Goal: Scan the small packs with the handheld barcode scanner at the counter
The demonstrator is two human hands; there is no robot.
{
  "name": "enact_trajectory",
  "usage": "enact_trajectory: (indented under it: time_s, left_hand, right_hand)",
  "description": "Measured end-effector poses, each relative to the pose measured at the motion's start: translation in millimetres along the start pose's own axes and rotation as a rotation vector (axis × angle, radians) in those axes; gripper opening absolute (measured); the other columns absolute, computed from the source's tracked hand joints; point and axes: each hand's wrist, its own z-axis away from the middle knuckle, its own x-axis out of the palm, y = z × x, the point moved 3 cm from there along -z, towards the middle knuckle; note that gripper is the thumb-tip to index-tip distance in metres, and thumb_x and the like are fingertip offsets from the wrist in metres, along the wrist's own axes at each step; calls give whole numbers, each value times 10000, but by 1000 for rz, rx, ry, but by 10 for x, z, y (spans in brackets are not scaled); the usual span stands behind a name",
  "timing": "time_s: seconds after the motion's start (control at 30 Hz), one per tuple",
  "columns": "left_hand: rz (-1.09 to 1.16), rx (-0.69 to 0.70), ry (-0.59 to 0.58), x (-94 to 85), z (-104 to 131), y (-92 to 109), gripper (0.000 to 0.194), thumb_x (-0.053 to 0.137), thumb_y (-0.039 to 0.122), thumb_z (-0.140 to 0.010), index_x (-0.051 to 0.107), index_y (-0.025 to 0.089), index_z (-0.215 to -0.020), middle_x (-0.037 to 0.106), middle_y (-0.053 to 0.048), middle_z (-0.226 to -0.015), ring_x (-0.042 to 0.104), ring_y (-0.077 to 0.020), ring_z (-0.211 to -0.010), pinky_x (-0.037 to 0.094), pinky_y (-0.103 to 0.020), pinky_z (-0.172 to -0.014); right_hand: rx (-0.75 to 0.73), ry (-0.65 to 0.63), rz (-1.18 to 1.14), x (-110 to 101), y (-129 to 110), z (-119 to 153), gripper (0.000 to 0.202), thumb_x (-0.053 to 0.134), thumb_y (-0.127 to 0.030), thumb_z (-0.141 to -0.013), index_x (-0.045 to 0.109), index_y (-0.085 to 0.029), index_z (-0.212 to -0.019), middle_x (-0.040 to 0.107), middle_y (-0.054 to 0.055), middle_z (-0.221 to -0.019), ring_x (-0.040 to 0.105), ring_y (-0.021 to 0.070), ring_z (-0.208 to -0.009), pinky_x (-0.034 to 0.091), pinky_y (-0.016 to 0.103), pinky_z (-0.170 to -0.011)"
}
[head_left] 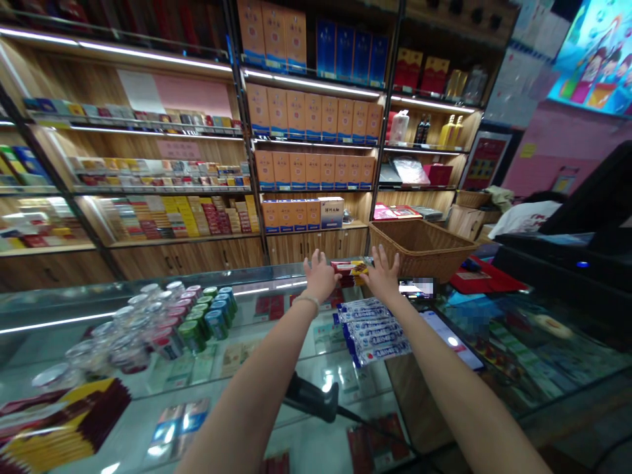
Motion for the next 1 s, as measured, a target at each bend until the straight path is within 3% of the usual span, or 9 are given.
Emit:
enact_trajectory:
  time_s: [0.2, 0.47, 0.73, 1.0]
  left_hand:
    - [48, -70, 136, -406, 230, -244, 290, 678, 472, -887, 811, 248, -1014, 474, -141, -1581, 245, -369, -1541, 220, -647, -1197]
    - [55, -148, 289, -829, 808, -712, 286, 741, 456, -845, 797, 227, -1005, 420, -148, -1615, 244, -381, -1543, 222, -655, -1200]
    - [42, -195, 391, -961, 1488, -1198, 221, 755, 408, -831, 775, 239, -972, 424, -121, -1617, 275, -380, -1532, 220, -655, -1198]
    - [16, -229, 433, -932, 2016, -1493, 215, 708, 381, -872, 751, 239, -1028, 405, -111, -1629, 285, -384, -1530, 225, -658, -1200]
  right_hand:
    - [22, 136, -54, -345, -285, -8, 281, 559, -323, -972, 740, -163, -1117, 292, 179, -1667, 158, 326, -1563, 36, 726, -1189]
    - [8, 270, -166, -774, -904, 131, 276, 557, -324, -980, 716, -178, -1153, 303, 165, -1665, 170, 320, -1560, 29, 700, -1198]
    - [-40, 313, -311, -918, -1514, 430, 245, 565, -318, -966, 716, -182, -1103, 344, 165, -1646, 207, 320, -1554, 52, 685, -1196]
    - [-22, 317, -469, -920, -1936, 707, 261, 536, -350, -978, 731, -203, -1068, 406, 143, -1620, 238, 303, -1542, 141, 634, -1187]
